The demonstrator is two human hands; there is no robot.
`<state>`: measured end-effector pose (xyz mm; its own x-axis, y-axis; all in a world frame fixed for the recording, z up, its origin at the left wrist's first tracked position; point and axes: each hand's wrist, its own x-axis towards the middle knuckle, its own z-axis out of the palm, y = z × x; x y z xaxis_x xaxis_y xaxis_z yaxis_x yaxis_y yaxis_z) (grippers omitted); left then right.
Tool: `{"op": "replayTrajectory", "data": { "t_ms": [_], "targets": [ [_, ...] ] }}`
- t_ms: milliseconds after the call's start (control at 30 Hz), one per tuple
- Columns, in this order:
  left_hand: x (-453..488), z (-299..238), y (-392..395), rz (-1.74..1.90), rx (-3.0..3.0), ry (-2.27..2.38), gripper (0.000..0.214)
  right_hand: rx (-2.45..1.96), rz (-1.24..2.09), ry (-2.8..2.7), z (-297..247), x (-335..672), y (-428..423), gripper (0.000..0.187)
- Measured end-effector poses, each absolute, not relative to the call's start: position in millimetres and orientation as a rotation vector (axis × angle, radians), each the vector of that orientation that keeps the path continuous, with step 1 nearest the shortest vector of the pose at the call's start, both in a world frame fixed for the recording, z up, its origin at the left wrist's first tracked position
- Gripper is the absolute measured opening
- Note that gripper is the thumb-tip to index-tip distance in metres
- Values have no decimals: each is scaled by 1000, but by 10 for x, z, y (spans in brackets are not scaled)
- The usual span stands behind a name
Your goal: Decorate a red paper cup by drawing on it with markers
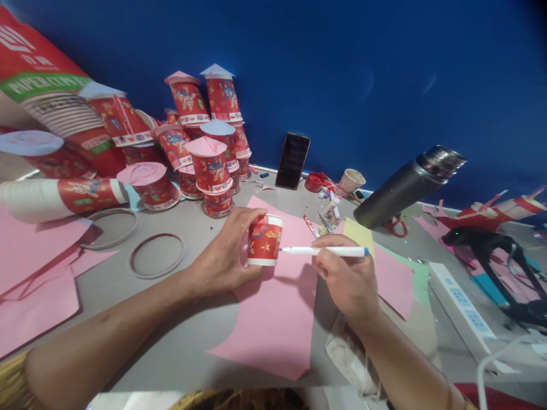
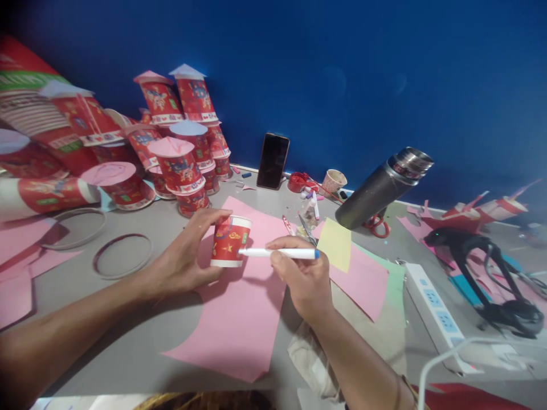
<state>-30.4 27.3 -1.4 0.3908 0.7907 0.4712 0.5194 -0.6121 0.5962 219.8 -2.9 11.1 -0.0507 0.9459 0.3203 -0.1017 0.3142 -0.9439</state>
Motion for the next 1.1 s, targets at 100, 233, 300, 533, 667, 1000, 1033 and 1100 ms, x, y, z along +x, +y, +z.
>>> {"op": "replayTrajectory", "data": {
  "t_ms": [100,233,300,533,667,1000,1033,1100],
  "targets": [
    [-293,1,258,1063,2347,1122,74,-909,727,-1576,135,2167,-98,9],
    [-291,0,244,1081,2398,1105,76,-771,416,-1814,214,2100,-129,14],
    [-288,-3,241,1082,2411,1103,77,-726,367,-1857,236,2077,-119,16],
    [-268,-1,227,1061,2403,1119,76,-688,303,-1905,235,2072,-91,16],
    [-273,0,222,1042,2423,1104,77,-691,297,-1916,235,2069,-88,15],
    [-280,-17,217,1042,2452,1100,80,-673,340,-1963,231,2090,-103,11],
    [-279,-18,215,1045,2449,1098,80,-670,336,-1958,232,2088,-102,12],
    [-277,-19,210,1059,2442,1087,79,-668,318,-1937,231,2083,-95,14]
  ]
}}
